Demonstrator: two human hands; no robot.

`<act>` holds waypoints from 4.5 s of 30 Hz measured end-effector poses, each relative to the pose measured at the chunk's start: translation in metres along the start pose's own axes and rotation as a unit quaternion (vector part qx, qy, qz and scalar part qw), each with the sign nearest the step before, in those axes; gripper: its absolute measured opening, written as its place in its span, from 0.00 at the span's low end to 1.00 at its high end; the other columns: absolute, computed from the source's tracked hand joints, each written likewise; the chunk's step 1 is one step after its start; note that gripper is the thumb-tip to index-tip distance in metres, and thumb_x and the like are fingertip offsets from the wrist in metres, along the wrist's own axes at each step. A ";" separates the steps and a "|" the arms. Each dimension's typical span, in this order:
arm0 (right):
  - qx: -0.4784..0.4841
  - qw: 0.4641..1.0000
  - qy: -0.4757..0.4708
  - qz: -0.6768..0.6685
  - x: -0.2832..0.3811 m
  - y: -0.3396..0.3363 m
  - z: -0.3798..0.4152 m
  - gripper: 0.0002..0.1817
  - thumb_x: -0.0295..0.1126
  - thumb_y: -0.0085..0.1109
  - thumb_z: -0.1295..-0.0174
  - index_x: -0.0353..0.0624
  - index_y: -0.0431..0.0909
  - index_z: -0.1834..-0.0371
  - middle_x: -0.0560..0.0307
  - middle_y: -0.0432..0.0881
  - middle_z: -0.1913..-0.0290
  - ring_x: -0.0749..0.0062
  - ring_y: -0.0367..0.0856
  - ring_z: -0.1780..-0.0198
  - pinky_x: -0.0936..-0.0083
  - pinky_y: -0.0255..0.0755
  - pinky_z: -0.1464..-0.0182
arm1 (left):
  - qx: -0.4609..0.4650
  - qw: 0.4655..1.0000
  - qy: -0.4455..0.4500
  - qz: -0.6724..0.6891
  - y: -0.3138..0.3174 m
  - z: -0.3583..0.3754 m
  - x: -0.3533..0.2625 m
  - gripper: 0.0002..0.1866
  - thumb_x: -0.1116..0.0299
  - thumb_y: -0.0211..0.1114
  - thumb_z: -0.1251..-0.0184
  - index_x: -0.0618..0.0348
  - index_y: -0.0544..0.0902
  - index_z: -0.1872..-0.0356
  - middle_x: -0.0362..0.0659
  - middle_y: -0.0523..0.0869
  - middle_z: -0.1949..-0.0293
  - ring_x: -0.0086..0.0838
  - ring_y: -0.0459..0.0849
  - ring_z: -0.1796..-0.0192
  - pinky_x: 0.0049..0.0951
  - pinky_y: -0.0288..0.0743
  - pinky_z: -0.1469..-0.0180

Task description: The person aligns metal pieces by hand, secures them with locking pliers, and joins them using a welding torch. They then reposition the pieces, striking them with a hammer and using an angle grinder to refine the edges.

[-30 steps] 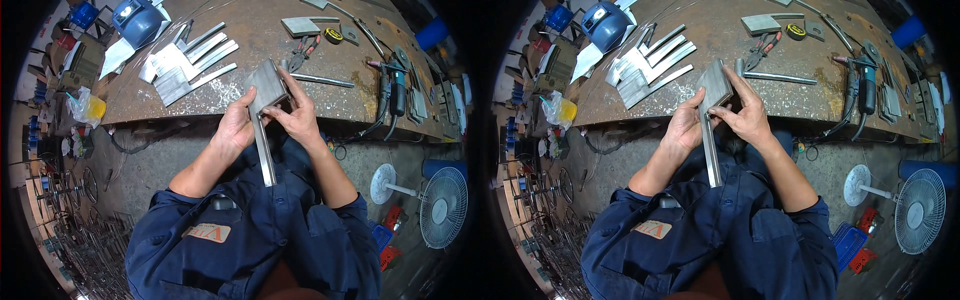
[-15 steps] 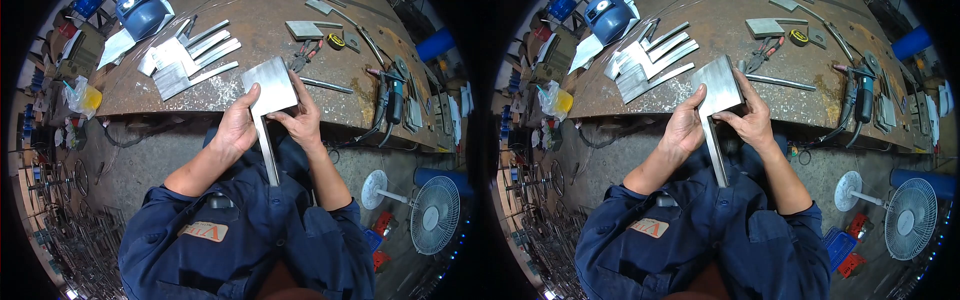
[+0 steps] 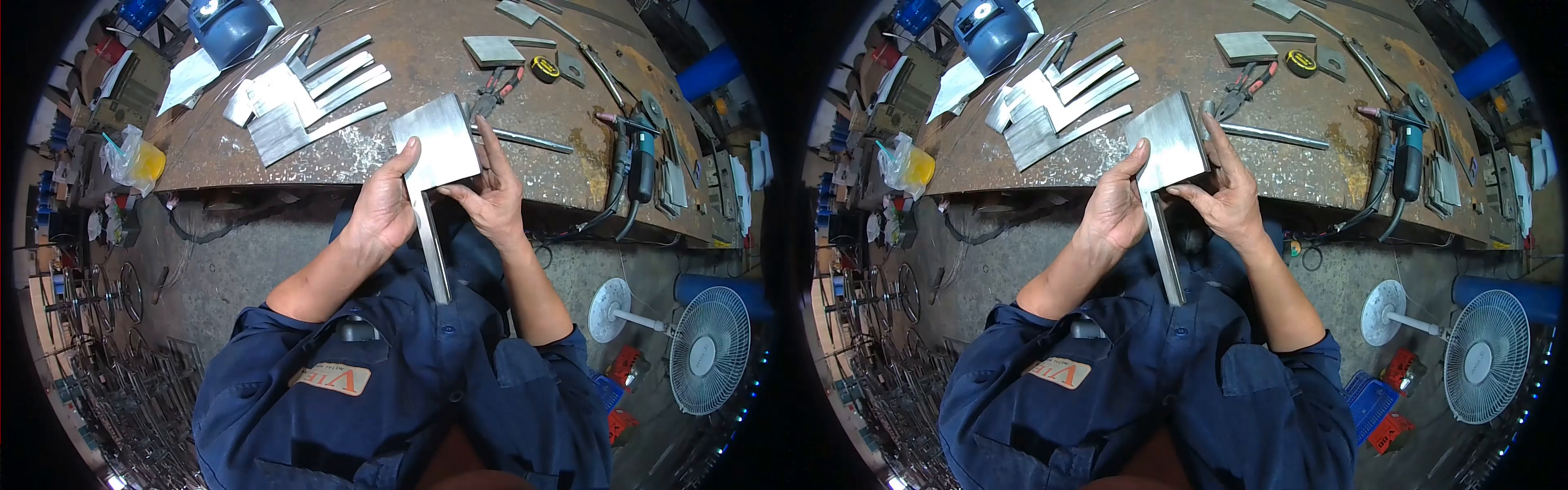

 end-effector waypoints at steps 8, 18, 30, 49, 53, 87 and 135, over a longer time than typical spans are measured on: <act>0.003 0.998 -0.043 0.056 0.009 -0.012 0.001 0.35 0.26 0.72 0.31 0.32 0.70 0.22 0.40 0.79 0.27 0.65 0.82 0.31 0.70 0.74 0.30 | -0.003 0.999 -0.053 0.011 -0.016 -0.005 0.003 0.25 0.57 0.61 0.16 0.63 0.73 0.29 0.51 0.86 0.41 0.40 0.87 0.38 0.47 0.83 0.34; 0.012 0.980 -0.087 0.181 0.021 -0.011 -0.003 0.31 0.33 0.69 0.27 0.32 0.74 0.24 0.41 0.87 0.36 0.73 0.86 0.41 0.75 0.79 0.41 | -0.051 0.997 -0.058 -0.005 -0.026 -0.006 -0.001 0.25 0.57 0.62 0.16 0.62 0.72 0.29 0.53 0.86 0.42 0.44 0.88 0.41 0.52 0.83 0.36; -0.037 0.984 -0.083 0.152 0.014 -0.010 -0.010 0.30 0.30 0.73 0.31 0.34 0.77 0.27 0.45 0.90 0.45 0.75 0.89 0.50 0.77 0.81 0.48 | -0.040 0.995 -0.079 0.040 -0.017 0.001 -0.004 0.21 0.66 0.58 0.15 0.65 0.70 0.29 0.56 0.82 0.38 0.47 0.84 0.34 0.53 0.80 0.29; 0.051 0.972 0.227 -0.020 -0.035 -0.001 -0.049 0.17 0.36 0.67 0.24 0.32 0.82 0.44 0.49 0.91 0.66 0.74 0.91 0.69 0.78 0.84 0.67 | 0.020 0.631 0.279 -0.724 -0.006 0.012 -0.097 0.24 0.70 0.79 0.36 0.65 0.84 0.40 0.51 0.91 0.50 0.35 0.89 0.46 0.37 0.81 0.40; 0.024 0.950 0.203 0.238 -0.009 -0.011 -0.055 0.20 0.40 0.70 0.27 0.33 0.83 0.45 0.46 0.90 0.67 0.66 0.90 0.69 0.70 0.82 0.67 | 0.016 0.674 0.174 -0.718 -0.026 -0.022 -0.084 0.16 0.67 0.79 0.34 0.65 0.89 0.50 0.45 0.92 0.64 0.25 0.87 0.61 0.31 0.81 0.56; -0.031 0.816 -0.374 0.440 0.163 0.013 -0.025 0.24 0.18 0.53 0.22 0.35 0.73 0.24 0.39 0.85 0.38 0.64 0.85 0.56 0.67 0.82 0.48 | -0.015 0.650 0.259 -0.715 -0.021 -0.014 -0.057 0.08 0.68 0.73 0.30 0.60 0.89 0.56 0.53 0.87 0.75 0.44 0.90 0.73 0.40 0.79 0.68; 0.074 0.863 0.042 0.497 0.099 -0.001 -0.021 0.27 0.23 0.65 0.33 0.48 0.81 0.29 0.38 0.90 0.54 0.44 0.90 0.62 0.57 0.82 0.56 | -0.013 0.647 0.315 -0.694 -0.030 -0.021 -0.049 0.12 0.66 0.76 0.34 0.66 0.90 0.58 0.54 0.90 0.74 0.40 0.92 0.70 0.37 0.81 0.65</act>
Point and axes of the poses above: each hand's wrist, its own z-axis away from the middle knuckle, its own y-axis out of the palm, x = y × z, the point moved 5 cm from there along -z, towards the middle knuckle
